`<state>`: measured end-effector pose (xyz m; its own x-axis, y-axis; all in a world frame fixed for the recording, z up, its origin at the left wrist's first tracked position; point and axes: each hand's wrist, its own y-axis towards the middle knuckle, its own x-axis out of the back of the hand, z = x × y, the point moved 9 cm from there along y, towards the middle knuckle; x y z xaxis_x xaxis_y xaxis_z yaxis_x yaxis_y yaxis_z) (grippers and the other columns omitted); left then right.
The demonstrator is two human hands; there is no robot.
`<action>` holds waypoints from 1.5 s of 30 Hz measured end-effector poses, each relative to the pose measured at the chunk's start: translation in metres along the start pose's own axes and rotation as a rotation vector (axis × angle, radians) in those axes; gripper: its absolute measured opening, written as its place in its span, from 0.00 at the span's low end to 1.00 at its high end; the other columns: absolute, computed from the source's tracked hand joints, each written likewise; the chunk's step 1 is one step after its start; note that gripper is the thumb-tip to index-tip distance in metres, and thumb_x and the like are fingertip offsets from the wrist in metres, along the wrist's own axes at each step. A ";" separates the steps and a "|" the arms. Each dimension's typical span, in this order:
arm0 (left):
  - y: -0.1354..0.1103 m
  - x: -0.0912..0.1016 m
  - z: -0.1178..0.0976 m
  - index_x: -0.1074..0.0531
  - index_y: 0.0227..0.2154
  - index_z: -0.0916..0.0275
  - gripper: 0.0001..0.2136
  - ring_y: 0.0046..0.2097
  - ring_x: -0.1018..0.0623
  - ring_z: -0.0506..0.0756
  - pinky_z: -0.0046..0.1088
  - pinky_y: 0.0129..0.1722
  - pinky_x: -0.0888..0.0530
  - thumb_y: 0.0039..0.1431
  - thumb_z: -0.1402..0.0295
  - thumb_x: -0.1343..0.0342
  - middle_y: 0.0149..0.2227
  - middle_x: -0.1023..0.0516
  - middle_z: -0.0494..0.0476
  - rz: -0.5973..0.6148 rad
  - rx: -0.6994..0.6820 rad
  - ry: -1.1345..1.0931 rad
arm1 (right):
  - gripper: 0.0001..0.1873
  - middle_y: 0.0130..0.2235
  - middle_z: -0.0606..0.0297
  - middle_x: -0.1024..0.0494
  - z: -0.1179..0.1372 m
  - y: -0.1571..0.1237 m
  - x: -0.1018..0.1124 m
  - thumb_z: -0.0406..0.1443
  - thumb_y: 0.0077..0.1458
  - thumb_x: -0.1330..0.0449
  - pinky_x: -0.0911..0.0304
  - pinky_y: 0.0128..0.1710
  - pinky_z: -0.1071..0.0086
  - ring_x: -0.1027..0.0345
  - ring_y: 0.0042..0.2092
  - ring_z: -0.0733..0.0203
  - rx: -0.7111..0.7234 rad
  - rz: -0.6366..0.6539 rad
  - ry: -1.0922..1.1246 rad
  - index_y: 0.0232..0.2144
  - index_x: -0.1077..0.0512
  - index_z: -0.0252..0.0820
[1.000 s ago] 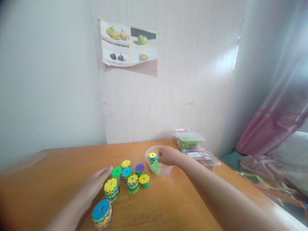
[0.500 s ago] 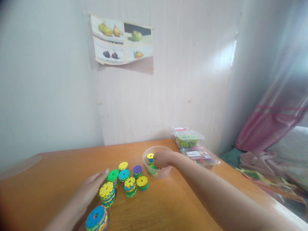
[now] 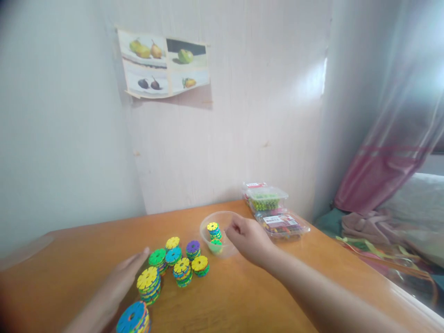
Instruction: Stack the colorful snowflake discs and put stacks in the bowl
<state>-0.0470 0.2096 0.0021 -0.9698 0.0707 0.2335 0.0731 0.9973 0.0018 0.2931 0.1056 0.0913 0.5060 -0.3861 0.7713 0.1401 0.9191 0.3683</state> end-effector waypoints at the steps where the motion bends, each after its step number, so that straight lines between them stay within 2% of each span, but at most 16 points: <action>1: -0.001 0.000 -0.002 0.21 0.36 0.61 0.26 0.49 0.21 0.65 0.37 0.52 0.27 0.47 0.42 0.40 0.41 0.16 0.61 -0.004 -0.002 -0.003 | 0.15 0.23 0.70 0.33 -0.002 -0.011 -0.002 0.42 0.59 0.49 0.51 0.26 0.73 0.41 0.27 0.66 0.003 0.003 0.011 0.23 0.37 0.42; 6: -0.008 -0.001 -0.009 0.21 0.35 0.60 0.24 0.49 0.20 0.64 0.38 0.53 0.27 0.46 0.44 0.38 0.41 0.16 0.60 0.011 0.027 -0.049 | 0.16 0.22 0.69 0.32 -0.011 -0.053 -0.030 0.41 0.61 0.50 0.53 0.26 0.72 0.41 0.25 0.67 0.112 0.109 -0.074 0.22 0.37 0.42; 11: -0.011 -0.003 -0.008 0.21 0.37 0.61 0.24 0.45 0.18 0.62 0.36 0.50 0.25 0.46 0.44 0.37 0.42 0.16 0.60 0.042 0.084 -0.085 | 0.15 0.27 0.64 0.24 -0.022 -0.070 -0.050 0.40 0.61 0.49 0.51 0.30 0.71 0.34 0.28 0.64 0.257 0.214 -0.211 0.25 0.32 0.43; 17: -0.012 0.003 -0.010 0.21 0.36 0.62 0.25 0.44 0.18 0.62 0.34 0.47 0.24 0.44 0.45 0.35 0.41 0.16 0.62 -0.003 0.105 -0.098 | 0.15 0.29 0.61 0.20 -0.040 -0.065 -0.056 0.41 0.61 0.49 0.51 0.29 0.70 0.29 0.30 0.61 0.240 0.264 -0.277 0.26 0.29 0.44; 23: -0.020 -0.002 -0.019 0.22 0.41 0.63 0.26 0.47 0.19 0.63 0.35 0.48 0.25 0.49 0.45 0.39 0.45 0.17 0.62 0.028 0.071 -0.054 | 0.15 0.29 0.61 0.19 -0.041 -0.059 -0.058 0.41 0.61 0.48 0.55 0.27 0.68 0.28 0.29 0.61 0.207 0.249 -0.276 0.25 0.28 0.44; 28: -0.015 0.010 -0.017 0.23 0.43 0.62 0.29 0.54 0.23 0.63 0.36 0.54 0.28 0.47 0.41 0.40 0.50 0.20 0.63 -0.028 0.054 -0.001 | 0.15 0.30 0.61 0.19 -0.040 -0.058 -0.060 0.41 0.60 0.48 0.55 0.27 0.68 0.27 0.29 0.60 0.215 0.239 -0.277 0.26 0.28 0.44; 33: -0.008 0.028 -0.022 0.25 0.47 0.61 0.30 0.56 0.25 0.63 0.43 0.63 0.37 0.50 0.41 0.43 0.53 0.22 0.63 -0.074 0.012 0.079 | 0.14 0.30 0.60 0.18 -0.041 -0.055 -0.061 0.41 0.60 0.48 0.57 0.26 0.67 0.27 0.30 0.59 0.208 0.227 -0.289 0.27 0.27 0.44; 36: -0.011 0.037 -0.035 0.26 0.47 0.61 0.30 0.55 0.24 0.63 0.44 0.62 0.36 0.49 0.42 0.42 0.52 0.22 0.63 -0.161 -0.070 0.088 | 0.15 0.31 0.60 0.18 -0.039 -0.054 -0.060 0.41 0.60 0.48 0.56 0.27 0.68 0.27 0.30 0.60 0.199 0.241 -0.289 0.27 0.27 0.43; 43: -0.038 0.056 -0.073 0.26 0.43 0.62 0.25 0.56 0.25 0.63 0.44 0.62 0.36 0.49 0.48 0.42 0.48 0.21 0.60 -0.493 -0.256 0.086 | 0.15 0.30 0.60 0.19 -0.040 -0.055 -0.060 0.42 0.60 0.48 0.57 0.27 0.68 0.28 0.30 0.60 0.194 0.250 -0.281 0.27 0.26 0.43; 45: -0.047 0.057 -0.089 0.26 0.43 0.62 0.24 0.55 0.26 0.63 0.43 0.61 0.35 0.50 0.48 0.43 0.47 0.21 0.59 -0.529 -0.296 0.103 | 0.15 0.30 0.60 0.19 -0.040 -0.055 -0.059 0.41 0.60 0.48 0.58 0.27 0.67 0.29 0.29 0.60 0.191 0.239 -0.269 0.27 0.27 0.43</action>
<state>-0.0851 0.1653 0.1020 -0.8659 -0.4494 0.2196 -0.3362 0.8481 0.4095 0.2901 0.0808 0.0048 0.2605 -0.1935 0.9459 -0.1276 0.9642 0.2324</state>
